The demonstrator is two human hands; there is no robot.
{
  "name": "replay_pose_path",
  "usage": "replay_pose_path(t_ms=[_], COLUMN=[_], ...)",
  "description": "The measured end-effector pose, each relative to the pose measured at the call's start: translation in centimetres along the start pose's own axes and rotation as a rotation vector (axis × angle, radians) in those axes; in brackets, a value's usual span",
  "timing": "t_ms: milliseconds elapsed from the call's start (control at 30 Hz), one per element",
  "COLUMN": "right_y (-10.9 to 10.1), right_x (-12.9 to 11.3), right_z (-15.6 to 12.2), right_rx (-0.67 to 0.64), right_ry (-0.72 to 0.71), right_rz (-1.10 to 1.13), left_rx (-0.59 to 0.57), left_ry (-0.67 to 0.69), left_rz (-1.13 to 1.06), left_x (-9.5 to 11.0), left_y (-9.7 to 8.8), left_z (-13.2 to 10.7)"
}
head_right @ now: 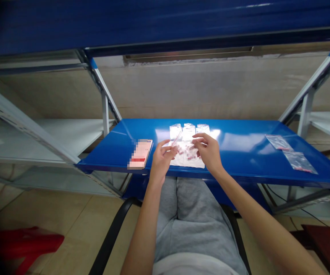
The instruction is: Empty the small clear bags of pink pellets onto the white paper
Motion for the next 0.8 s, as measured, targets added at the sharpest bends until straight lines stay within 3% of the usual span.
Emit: replay_pose_path(t_ms=[133,300,500,633,800], right_y=[2.1,4.4,5.6,6.0,6.2], right_x=[1.8,4.3,6.6,7.8,8.8], right_z=[1.8,5.6,10.2,11.5,11.8], right_rx=[0.056,0.133,0.099,0.023,-0.032], right_ry=[0.022,-0.019,-0.047,-0.027,-0.104], right_rz=[0.108,0.085,-0.330,-0.540,-0.694], left_rx=[-0.075,-0.024,0.076,0.105,0.073], left_ry=[-0.126,-0.123,-0.116,-0.131,-0.129], left_rz=[0.025,0.322,0.551,0.707,0.821], left_x=[-1.1,-1.3,-1.8,-2.7,-3.6], left_y=[1.1,2.0,1.0,0.1,0.1], left_z=[1.8,7.7,14.3,16.3,16.8])
Point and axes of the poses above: each hand's wrist, its own z-axis towards the middle knuckle, its own y-axis out of the palm, x = y × z, the point moved 1 cm from there along z, towards the middle knuckle, and after that the axes turned 12 degrees about z, right-handed, at the moved point
